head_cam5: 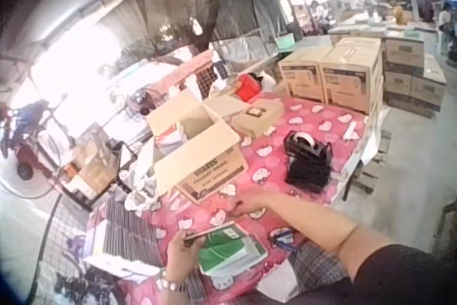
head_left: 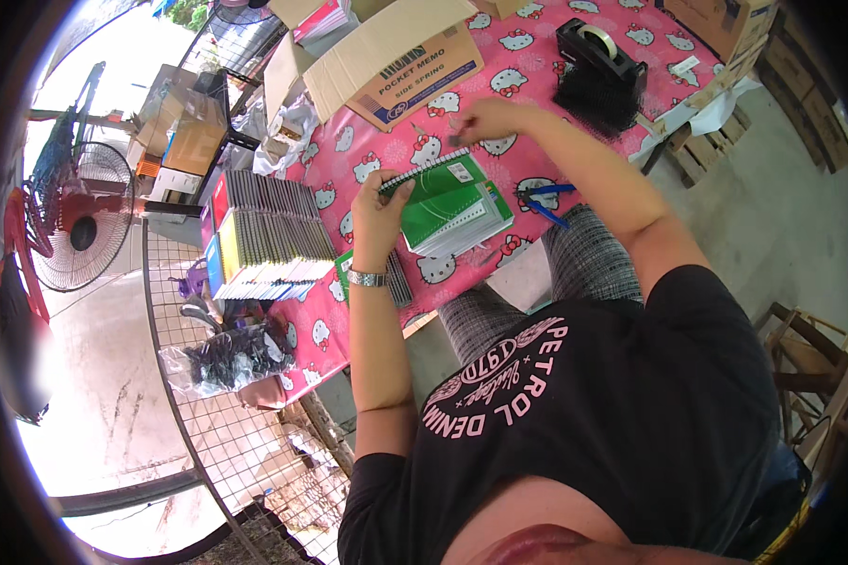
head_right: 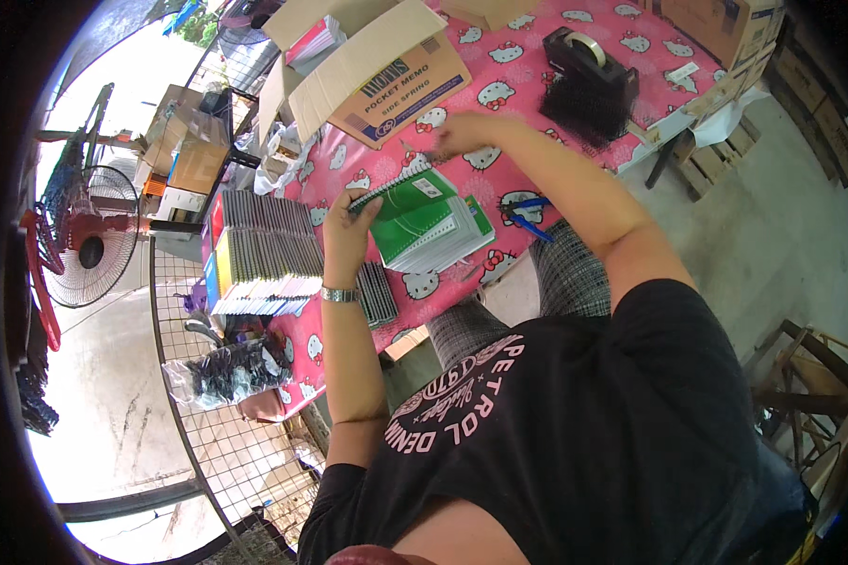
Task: The person prepares notebooks by applying tape to the spine area of each one by hand and placing them into a stack.
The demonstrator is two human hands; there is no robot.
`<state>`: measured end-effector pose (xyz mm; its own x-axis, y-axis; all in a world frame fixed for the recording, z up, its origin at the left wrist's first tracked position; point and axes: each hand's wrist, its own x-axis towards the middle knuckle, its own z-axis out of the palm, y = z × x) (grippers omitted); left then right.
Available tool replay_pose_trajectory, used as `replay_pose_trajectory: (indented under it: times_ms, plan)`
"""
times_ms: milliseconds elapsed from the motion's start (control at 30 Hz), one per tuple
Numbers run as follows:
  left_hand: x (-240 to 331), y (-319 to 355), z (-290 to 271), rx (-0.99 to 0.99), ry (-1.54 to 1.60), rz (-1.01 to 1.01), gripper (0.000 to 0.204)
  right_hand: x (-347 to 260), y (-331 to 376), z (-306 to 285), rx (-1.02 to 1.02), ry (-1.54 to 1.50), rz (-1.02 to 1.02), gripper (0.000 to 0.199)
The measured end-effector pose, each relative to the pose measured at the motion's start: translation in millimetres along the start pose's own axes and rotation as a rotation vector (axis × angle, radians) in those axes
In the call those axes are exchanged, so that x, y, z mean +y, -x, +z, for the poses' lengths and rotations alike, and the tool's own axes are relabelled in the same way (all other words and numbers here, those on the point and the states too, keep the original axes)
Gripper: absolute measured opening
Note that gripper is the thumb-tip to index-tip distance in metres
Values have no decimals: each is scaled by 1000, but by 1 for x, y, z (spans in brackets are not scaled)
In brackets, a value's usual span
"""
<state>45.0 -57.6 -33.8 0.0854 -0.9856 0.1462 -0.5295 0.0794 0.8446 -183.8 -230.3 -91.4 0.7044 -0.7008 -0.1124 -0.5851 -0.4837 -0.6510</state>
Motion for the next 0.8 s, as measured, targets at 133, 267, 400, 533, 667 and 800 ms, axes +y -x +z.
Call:
replay_pose_trajectory:
  times_ms: [133, 267, 400, 533, 667, 800]
  plan:
    - [5, 9, -4, 67, 91, -64, 18, 60, 52, 78, 245, 447, 104, 60]
    - [-3, 18, 4, 180, 361, -64, 20, 51, 131, 121, 616, 327, -46, 73]
    - [-4, 22, 14, 211, 419, -99, 23, 43, 168, 144, 510, 278, 101, 68]
    - [-5, 25, 16, 252, 236, -71, 24, -14, 162, 105, 675, -57, -47, 59]
    - [-1, 31, 28, 294, 251, -71, 23, -98, 144, 69, 734, -85, -346, 56]
    - [1, 38, 31, 360, 139, -5, 16, -129, 128, 64, 726, 36, -396, 54]
